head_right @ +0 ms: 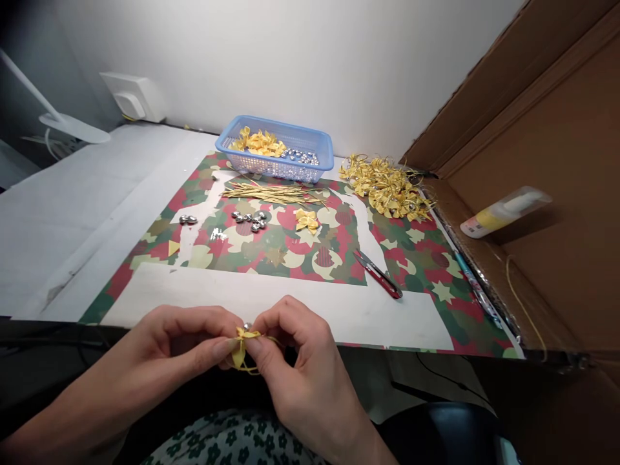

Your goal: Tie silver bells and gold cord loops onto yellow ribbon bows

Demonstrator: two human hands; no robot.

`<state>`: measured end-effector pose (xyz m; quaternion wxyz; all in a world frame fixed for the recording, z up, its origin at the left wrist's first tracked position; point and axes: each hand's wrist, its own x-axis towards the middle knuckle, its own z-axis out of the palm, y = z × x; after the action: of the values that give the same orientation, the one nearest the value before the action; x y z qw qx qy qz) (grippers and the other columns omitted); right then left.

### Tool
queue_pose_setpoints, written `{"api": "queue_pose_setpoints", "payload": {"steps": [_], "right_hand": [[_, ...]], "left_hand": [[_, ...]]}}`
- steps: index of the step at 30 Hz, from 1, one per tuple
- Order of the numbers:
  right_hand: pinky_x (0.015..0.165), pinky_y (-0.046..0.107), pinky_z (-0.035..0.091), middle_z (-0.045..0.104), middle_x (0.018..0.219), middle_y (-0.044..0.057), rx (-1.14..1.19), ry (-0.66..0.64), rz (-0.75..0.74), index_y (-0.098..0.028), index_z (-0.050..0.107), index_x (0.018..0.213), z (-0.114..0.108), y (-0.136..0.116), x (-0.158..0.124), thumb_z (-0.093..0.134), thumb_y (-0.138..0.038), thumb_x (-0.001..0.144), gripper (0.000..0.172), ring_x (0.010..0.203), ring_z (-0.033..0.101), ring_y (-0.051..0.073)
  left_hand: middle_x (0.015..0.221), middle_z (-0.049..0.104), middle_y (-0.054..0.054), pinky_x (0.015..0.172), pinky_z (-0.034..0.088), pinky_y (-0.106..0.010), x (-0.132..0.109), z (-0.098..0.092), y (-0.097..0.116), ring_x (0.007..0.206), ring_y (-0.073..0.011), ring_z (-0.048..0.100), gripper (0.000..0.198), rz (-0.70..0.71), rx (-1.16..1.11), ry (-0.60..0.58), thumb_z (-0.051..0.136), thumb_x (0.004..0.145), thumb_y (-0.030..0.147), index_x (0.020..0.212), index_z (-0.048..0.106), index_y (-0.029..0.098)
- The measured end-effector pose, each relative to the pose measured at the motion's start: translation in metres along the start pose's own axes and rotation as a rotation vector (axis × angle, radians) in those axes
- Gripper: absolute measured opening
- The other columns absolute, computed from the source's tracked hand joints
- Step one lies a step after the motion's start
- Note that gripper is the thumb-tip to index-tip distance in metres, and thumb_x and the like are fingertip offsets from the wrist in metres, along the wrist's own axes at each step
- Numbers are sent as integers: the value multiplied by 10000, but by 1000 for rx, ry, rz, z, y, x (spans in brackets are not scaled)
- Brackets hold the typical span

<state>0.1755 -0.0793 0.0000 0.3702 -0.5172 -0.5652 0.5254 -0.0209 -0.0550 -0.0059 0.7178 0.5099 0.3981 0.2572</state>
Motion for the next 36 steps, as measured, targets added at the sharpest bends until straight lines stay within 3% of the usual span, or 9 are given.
{"api": "queue_pose_setpoints", "payload": {"steps": [7,12,18,26,31,36], "right_hand": [[614,263,405,579,771,-6,-59,-1,-33,-199,653,781,0,-1,0,656,-270,943,177,693,530,132],[604,266,395,574,766,-7,-37,-13,2,-194,648,787,0,2,2,650,-279,928,164,680,511,132],[610,271,397,546,765,-7,-4,-4,51,-190,623,792,3,7,4,640,-305,922,175,689,493,139],[596,273,394,551,757,-3,-13,-22,37,-190,614,782,0,6,2,606,-307,935,193,674,495,137],[616,271,413,573,771,-5,-3,-45,51,-191,621,790,-4,7,1,615,-303,942,189,685,518,133],[636,266,436,607,829,-4,-30,31,7,-217,691,899,-5,8,-3,632,-301,961,120,722,555,134]], "left_hand": [[842,732,-45,756,481,-294,3,-4,1,818,-195,615,204,-9,-11,-15,657,967,306,916,807,177],[898,740,-70,745,484,-317,0,-1,1,851,-226,623,211,91,173,42,588,991,293,908,743,176],[837,734,-68,655,470,-296,-1,4,1,755,-202,638,242,246,329,135,541,985,241,842,722,168],[746,635,4,618,446,-252,0,6,0,687,-152,552,165,78,125,158,650,944,264,794,643,197],[808,699,-26,692,478,-264,2,-1,2,768,-174,595,140,-21,76,49,692,937,304,872,751,195],[810,700,-17,696,479,-254,2,-6,-1,774,-166,600,147,-66,37,63,738,920,339,883,763,199]]}}
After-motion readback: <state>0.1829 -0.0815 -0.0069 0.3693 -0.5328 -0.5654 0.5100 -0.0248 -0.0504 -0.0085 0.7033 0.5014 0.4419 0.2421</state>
